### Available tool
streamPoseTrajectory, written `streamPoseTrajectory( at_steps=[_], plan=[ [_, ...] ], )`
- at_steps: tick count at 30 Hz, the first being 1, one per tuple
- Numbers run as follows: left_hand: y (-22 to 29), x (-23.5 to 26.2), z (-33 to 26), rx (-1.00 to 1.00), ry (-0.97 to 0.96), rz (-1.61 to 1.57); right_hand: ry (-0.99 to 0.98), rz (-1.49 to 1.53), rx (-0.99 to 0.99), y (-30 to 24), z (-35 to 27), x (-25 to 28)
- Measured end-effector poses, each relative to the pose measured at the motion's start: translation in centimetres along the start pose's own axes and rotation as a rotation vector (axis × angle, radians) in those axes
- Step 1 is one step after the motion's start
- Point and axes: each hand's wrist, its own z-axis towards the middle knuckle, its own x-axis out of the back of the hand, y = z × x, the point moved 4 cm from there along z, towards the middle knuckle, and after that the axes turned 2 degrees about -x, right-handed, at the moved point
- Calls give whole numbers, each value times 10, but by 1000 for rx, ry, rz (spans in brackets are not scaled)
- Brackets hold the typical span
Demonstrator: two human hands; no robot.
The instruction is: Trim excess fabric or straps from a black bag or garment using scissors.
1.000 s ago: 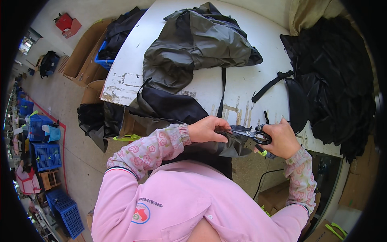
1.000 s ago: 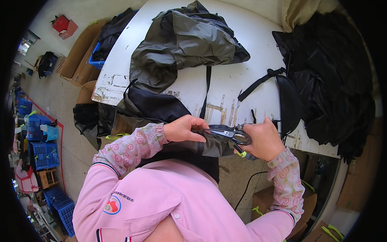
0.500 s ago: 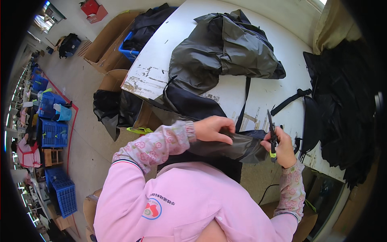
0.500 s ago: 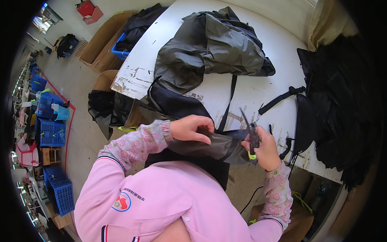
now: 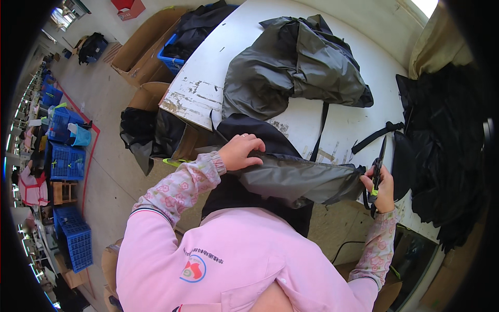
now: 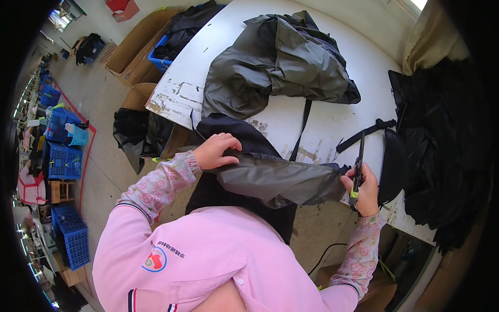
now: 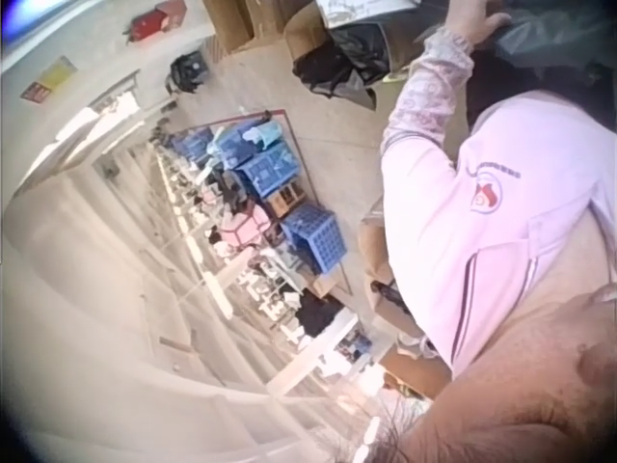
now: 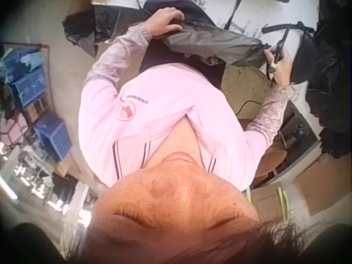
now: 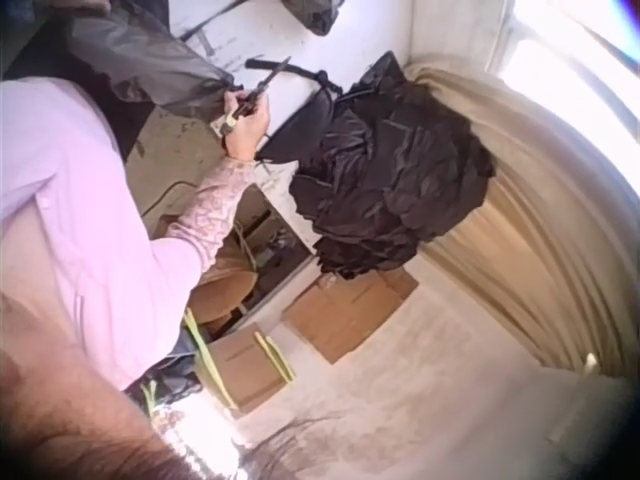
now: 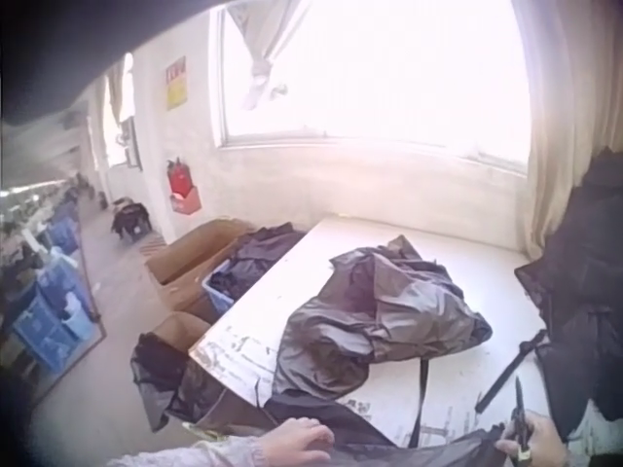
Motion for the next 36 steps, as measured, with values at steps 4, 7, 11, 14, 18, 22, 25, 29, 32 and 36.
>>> streamPoseTrajectory(
  at_steps=[4,7,11,14,18,22,25,29,32,36],
  plan=[
    [-14,-6,2,217,-129,-20,-20,-5,3,-3,-3,-1],
    [-20,-1,-1,198,-133,-79,-8,-30,-8,4,-6,3],
    [-2,22,-1,8,111,-90,-2,-12,-63,22,-3,7],
    [16,38,2,-73,269,-48,-7,-3,-110,42,2,6],
    [44,54,1,-256,433,124,-11,-8,-98,55,7,2],
    [64,63,-2,-405,482,198,-41,-32,-84,69,11,-1],
    [77,67,-4,-466,471,248,-69,-51,-155,74,12,-5],
    [107,75,4,-577,471,256,-109,-27,-197,76,14,-14],
    [111,73,11,-558,363,132,-91,-112,-140,80,17,-20],
    [74,55,18,178,-50,-687,147,-506,20,30,13,-22]
  ],
)
